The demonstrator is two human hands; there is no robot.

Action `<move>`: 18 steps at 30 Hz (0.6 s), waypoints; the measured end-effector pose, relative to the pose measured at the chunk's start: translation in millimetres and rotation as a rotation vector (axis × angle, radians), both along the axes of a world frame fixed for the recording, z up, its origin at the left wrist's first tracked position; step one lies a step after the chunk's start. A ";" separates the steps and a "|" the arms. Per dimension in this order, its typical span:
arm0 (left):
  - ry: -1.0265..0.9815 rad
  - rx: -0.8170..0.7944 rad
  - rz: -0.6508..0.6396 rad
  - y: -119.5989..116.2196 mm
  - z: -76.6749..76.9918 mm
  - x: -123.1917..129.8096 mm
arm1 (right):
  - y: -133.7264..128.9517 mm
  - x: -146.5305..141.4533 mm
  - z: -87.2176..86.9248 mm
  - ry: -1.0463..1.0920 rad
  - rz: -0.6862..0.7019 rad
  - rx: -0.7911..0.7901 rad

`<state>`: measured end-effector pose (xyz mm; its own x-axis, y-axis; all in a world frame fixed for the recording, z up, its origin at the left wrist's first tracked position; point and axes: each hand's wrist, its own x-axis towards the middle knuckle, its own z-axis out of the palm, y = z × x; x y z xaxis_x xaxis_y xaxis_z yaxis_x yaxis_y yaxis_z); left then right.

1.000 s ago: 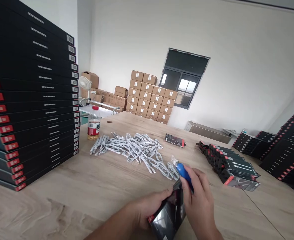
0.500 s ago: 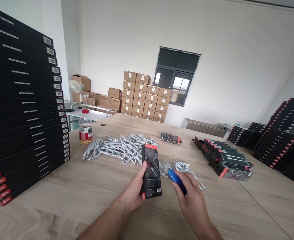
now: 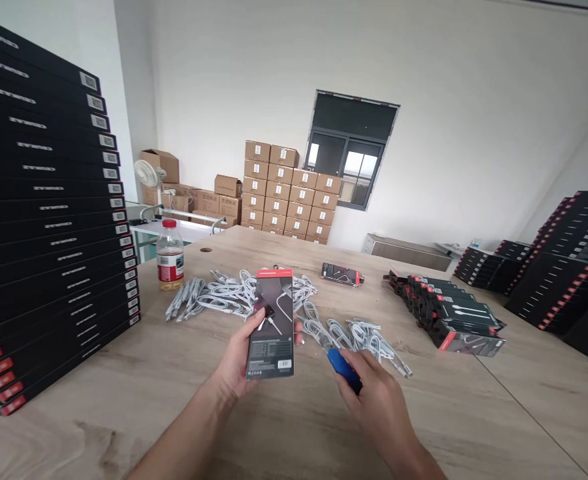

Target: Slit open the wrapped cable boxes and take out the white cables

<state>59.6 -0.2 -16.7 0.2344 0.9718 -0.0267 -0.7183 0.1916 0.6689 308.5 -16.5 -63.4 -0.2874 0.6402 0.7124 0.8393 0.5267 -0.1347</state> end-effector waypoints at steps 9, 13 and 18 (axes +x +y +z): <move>0.239 -0.031 -0.178 -8.3 -11.4 24.1 | -7.0 -13.8 3.0 -0.171 -0.023 -0.010; 0.271 -0.093 -0.068 -2.1 -10.6 20.1 | -8.8 -16.5 2.5 -0.189 -0.052 -0.056; 0.144 -0.044 0.081 2.3 0.1 7.7 | -9.4 -15.6 2.6 -0.190 -0.105 -0.167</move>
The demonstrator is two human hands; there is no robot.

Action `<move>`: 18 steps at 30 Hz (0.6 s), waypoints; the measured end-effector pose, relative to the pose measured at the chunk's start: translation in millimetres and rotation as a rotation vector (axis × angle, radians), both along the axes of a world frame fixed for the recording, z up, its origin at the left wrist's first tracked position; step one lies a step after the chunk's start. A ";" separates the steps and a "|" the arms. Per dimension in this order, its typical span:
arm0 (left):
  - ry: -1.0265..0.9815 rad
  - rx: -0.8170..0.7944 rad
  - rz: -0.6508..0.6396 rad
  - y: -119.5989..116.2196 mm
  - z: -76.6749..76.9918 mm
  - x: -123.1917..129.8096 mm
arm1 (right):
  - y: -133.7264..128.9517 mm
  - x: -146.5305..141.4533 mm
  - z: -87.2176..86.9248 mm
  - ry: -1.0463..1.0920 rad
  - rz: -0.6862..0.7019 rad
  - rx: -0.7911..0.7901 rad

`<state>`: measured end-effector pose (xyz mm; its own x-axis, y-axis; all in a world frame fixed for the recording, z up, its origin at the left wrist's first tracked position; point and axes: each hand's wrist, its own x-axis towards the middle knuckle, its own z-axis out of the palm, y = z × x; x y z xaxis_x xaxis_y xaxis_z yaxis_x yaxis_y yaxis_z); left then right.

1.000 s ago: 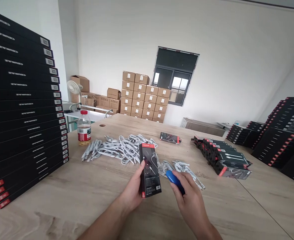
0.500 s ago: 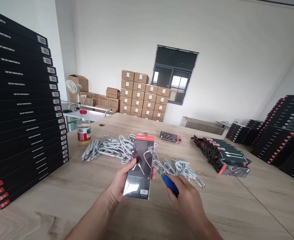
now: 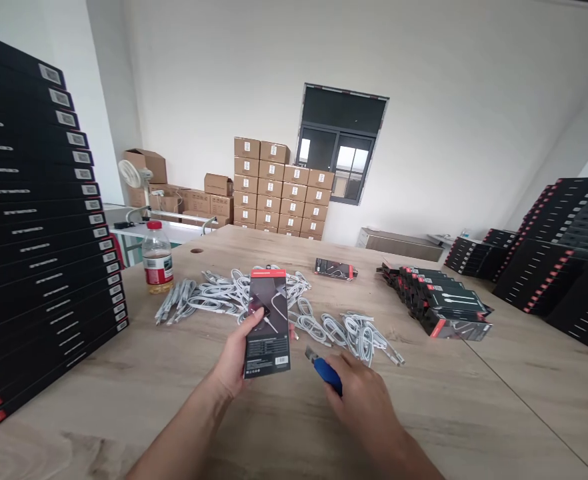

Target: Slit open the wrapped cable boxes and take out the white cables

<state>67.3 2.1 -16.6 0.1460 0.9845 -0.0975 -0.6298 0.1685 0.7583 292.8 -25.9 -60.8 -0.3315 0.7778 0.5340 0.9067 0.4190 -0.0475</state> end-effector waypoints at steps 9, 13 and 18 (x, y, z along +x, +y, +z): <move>-0.217 0.006 -0.220 -4.5 4.4 -7.7 | -4.9 -3.6 4.0 0.044 -0.005 -0.123; -0.307 0.074 -0.326 -5.1 1.5 -10.7 | -6.1 -4.0 0.8 0.058 0.008 -0.211; -0.267 0.057 -0.422 -6.1 -3.3 -3.6 | -2.9 -3.6 4.8 0.530 0.148 -0.325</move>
<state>63.6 -4.0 -19.9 0.5454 0.8367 0.0500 -0.6886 0.4133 0.5958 289.2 -28.8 -56.0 -0.2029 0.8939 0.3997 0.6590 0.4266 -0.6194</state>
